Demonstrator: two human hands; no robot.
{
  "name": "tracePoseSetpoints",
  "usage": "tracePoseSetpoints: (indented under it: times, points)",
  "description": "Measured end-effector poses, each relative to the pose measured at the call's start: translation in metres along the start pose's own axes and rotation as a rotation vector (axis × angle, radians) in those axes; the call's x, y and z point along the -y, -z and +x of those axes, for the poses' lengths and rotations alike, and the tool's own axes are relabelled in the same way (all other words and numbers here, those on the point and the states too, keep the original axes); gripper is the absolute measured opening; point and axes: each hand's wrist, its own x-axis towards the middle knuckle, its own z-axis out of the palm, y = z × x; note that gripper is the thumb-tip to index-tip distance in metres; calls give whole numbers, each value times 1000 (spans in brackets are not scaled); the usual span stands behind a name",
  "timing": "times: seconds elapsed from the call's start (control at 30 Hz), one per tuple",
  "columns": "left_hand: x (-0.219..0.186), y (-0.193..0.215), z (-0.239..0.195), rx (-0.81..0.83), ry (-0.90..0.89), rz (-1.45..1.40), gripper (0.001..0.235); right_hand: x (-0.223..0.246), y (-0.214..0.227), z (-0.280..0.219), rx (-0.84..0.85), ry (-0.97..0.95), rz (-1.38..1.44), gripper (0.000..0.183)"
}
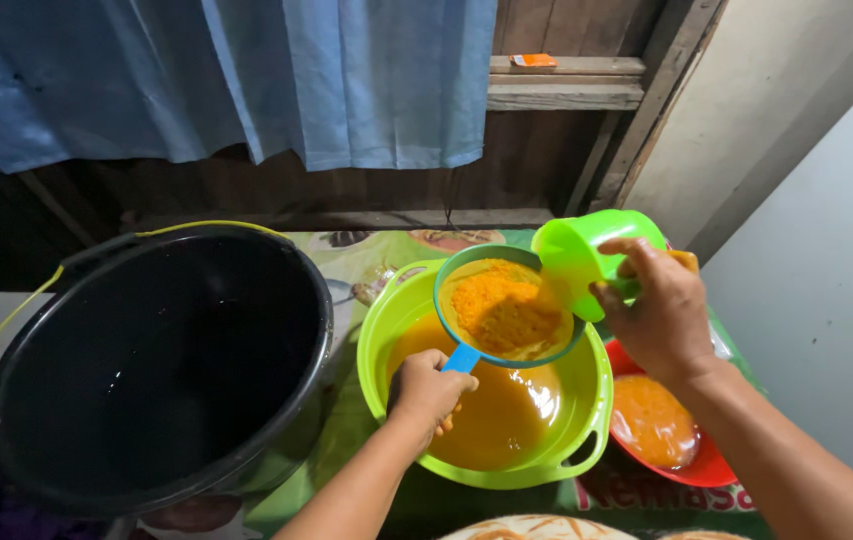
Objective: The person strains an orange puree through a sieve into a green basin, repeatedly pressing the pulp with their hand to extract liquid. They periodically add water from a green scoop to aid the process and transfer the remaining pulp into a red bowl.
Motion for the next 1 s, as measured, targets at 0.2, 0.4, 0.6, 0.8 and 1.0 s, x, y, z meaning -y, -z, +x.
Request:
tracePoseSetpoints:
  times: [0.2, 0.4, 0.6, 0.8, 1.0]
  points:
    - [0, 9, -4, -13, 15, 14, 22, 13, -8, 6, 60, 228, -46, 38]
    - [2, 19, -7, -30, 2, 26, 24, 39, -17, 40, 13, -441, 699, 34]
    - [8, 31, -12, 5, -62, -65, 19, 98, -82, 70, 48, -490, 1166, 23]
    - [20, 36, -7, 9, -256, -73, 25, 179, -164, 63, 201, -386, 1289, 21]
    - [34, 37, 18, 41, -170, 15, 24, 211, -175, 34, 440, -510, 841, 27]
